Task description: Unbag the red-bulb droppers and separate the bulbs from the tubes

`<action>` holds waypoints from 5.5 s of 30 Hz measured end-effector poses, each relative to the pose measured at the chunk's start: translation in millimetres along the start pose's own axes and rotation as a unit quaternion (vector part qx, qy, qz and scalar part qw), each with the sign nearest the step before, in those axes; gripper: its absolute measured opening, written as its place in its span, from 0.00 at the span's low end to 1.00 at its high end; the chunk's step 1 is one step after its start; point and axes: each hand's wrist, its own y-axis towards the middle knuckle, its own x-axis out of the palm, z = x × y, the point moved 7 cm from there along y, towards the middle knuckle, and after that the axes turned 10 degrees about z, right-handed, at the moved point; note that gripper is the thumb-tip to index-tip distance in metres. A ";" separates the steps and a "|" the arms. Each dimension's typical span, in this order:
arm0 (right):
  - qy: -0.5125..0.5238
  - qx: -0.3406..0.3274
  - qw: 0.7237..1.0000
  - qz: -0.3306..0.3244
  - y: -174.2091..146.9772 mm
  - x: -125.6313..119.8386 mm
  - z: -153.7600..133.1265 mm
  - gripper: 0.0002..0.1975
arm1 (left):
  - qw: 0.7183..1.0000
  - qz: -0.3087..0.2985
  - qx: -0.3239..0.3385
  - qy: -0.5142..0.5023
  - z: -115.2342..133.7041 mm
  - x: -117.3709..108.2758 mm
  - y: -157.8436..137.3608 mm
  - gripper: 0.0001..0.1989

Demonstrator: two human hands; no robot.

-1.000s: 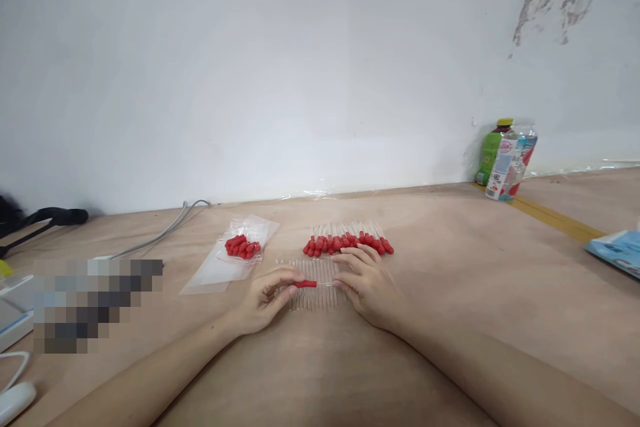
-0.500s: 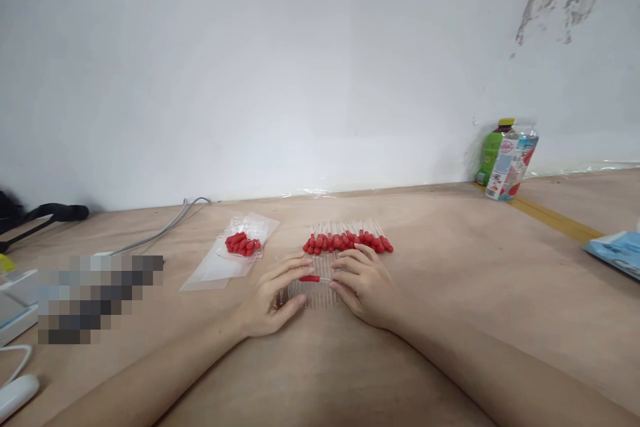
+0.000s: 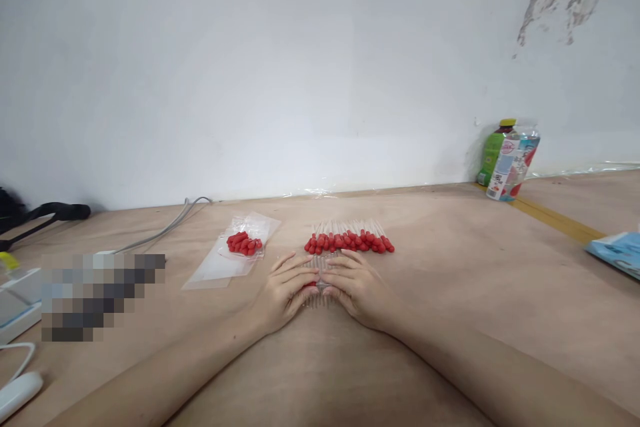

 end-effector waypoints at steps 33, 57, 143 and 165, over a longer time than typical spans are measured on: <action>-0.045 0.038 0.996 0.065 -18.3 -42.7 25.9 0.14 | 0.996 0.036 0.012 0.081 -19.4 -32.4 -12.9 0.06; -0.116 0.215 0.968 -0.050 -5.6 -6.2 23.8 0.10 | 0.902 -0.064 -0.387 0.182 -187.3 -83.8 -16.2 0.11; -0.009 -0.022 0.999 0.021 -4.0 -2.1 -5.7 0.10 | 1.000 -0.008 0.022 -0.017 6.8 -1.2 -2.1 0.07; 0.034 -0.091 0.994 0.046 -19.9 -11.0 -13.8 0.16 | 0.995 -0.090 0.032 -0.013 10.7 1.5 -7.3 0.06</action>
